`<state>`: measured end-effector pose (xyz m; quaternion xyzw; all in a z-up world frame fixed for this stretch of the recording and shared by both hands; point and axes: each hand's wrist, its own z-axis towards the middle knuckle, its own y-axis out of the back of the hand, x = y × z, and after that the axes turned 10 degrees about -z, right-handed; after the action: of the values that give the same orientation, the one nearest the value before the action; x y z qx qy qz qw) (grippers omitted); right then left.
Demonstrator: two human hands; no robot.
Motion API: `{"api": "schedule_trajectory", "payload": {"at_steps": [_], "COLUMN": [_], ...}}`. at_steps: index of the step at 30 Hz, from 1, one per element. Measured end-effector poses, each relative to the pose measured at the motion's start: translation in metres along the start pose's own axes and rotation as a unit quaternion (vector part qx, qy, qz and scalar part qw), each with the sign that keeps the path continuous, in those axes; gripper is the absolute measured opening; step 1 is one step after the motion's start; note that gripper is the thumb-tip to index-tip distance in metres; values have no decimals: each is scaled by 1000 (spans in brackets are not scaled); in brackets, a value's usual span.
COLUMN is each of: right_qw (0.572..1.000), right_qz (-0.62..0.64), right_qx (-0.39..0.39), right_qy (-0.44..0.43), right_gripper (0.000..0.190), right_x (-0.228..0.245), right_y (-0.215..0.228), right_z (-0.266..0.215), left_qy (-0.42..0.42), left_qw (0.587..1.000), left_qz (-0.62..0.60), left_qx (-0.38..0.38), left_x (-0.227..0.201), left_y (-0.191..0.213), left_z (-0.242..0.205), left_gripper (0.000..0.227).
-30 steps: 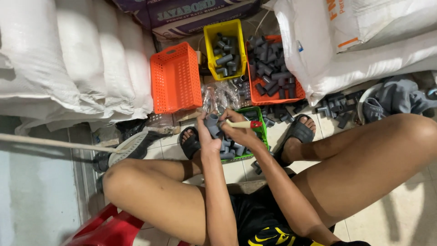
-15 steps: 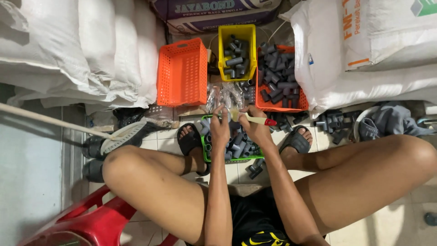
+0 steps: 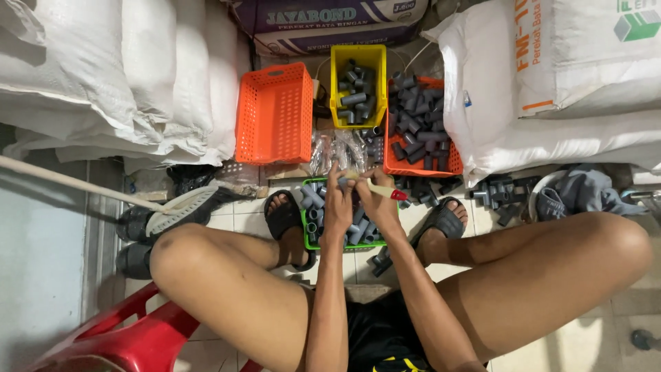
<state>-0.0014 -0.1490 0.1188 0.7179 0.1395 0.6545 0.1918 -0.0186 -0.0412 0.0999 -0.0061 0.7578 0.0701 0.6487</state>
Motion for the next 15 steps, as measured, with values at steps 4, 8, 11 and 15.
{"api": "schedule_trajectory", "payload": {"at_steps": [4,8,11,15], "right_qw": [999,995,992,994], "right_qz": [-34,-39,-9,63], "right_qx": [28,97,125,87], "right_qy": [0,5,11,31], "right_gripper": [26,19,21,22], "right_x": [13,14,12,5], "right_y": [4,13,27,39], "right_z": [-2,-2,-2,10], "left_qy": [6,98,132,223], "left_qw": [998,984,970,907], "left_qz": [6,-73,-133,-303], "left_qx": [-62,-128,-155,-191], "left_x": [37,76,79,44], "left_y": [4,3,-1,-6], "left_z": [4,15,13,26], "left_gripper": [53,63,58,50]}}
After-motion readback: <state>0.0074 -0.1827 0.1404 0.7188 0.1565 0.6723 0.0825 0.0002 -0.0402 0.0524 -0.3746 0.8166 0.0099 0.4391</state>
